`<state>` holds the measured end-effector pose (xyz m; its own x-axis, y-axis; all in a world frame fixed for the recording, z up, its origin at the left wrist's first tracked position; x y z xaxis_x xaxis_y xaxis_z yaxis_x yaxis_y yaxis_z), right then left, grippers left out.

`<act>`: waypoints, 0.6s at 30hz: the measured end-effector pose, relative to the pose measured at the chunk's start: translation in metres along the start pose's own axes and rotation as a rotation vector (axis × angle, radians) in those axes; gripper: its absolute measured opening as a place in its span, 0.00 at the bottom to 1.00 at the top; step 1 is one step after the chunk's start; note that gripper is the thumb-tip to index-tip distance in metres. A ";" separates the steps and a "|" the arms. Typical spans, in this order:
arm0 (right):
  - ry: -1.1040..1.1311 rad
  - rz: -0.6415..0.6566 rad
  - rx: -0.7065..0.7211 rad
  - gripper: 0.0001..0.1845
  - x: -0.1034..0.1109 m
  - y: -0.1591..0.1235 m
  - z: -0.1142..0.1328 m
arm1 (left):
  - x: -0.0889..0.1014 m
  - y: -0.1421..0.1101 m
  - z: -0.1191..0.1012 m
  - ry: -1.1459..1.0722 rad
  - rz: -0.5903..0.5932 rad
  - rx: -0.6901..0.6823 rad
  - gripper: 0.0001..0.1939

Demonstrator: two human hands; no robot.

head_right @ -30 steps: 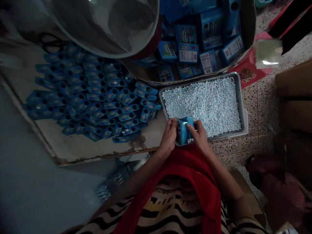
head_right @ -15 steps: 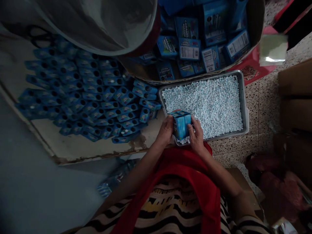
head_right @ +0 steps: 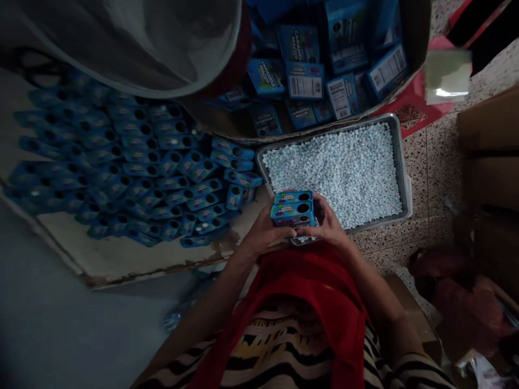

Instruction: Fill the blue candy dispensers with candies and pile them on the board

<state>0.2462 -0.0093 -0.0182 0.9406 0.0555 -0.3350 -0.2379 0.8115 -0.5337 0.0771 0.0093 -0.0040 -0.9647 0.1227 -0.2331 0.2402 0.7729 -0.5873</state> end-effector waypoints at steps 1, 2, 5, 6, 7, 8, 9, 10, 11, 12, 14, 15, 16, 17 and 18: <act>-0.004 0.014 -0.009 0.54 0.004 0.000 -0.004 | 0.000 0.000 0.002 -0.018 0.031 0.072 0.49; -0.029 0.031 -0.010 0.53 0.009 0.000 -0.008 | 0.001 0.001 0.004 -0.005 0.034 0.118 0.45; -0.267 0.097 0.072 0.52 0.026 0.006 -0.009 | 0.011 0.004 0.007 0.191 -0.061 0.068 0.39; -0.392 0.102 0.123 0.49 0.033 0.012 -0.005 | 0.016 0.005 0.008 0.273 -0.098 0.027 0.38; -0.527 0.080 0.180 0.44 0.041 0.020 0.003 | 0.022 0.005 0.010 0.348 -0.137 -0.006 0.38; -0.662 0.027 0.240 0.36 0.050 0.031 0.013 | 0.030 0.006 0.012 0.408 -0.180 -0.030 0.37; -0.787 -0.041 0.300 0.28 0.058 0.044 0.024 | 0.039 0.006 0.014 0.449 -0.229 -0.049 0.37; -0.903 -0.100 0.361 0.23 0.064 0.060 0.036 | 0.048 0.006 0.014 0.471 -0.274 -0.066 0.36; -1.010 -0.139 0.421 0.22 0.068 0.078 0.048 | 0.057 0.008 0.013 0.479 -0.312 -0.087 0.36; -1.111 -0.133 0.479 0.24 0.070 0.097 0.057 | 0.065 0.011 0.010 0.479 -0.336 -0.112 0.35; -1.289 -0.039 0.552 0.27 0.069 0.135 0.066 | 0.077 0.024 -0.002 0.456 -0.340 -0.177 0.36; -1.362 0.018 0.561 0.28 0.069 0.152 0.066 | 0.080 0.034 -0.009 0.444 -0.319 -0.216 0.36; -1.422 0.071 0.562 0.30 0.069 0.166 0.064 | 0.081 0.048 -0.017 0.431 -0.289 -0.256 0.38; -1.468 0.112 0.558 0.32 0.071 0.176 0.060 | 0.082 0.063 -0.024 0.414 -0.254 -0.294 0.40; -1.502 0.143 0.556 0.34 0.072 0.183 0.055 | 0.081 0.081 -0.028 0.388 -0.216 -0.320 0.42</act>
<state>0.2841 0.1753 -0.0973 0.3741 0.3670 0.8517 -0.5425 0.8314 -0.1200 0.0149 0.0992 -0.0484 -0.9719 0.1139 0.2058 0.0454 0.9493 -0.3110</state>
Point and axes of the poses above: each hand's wrist, its own y-axis towards the middle knuckle, its own x-axis out of the back of the hand, z = x × y, the point moved 5 cm from there along y, towards the middle knuckle
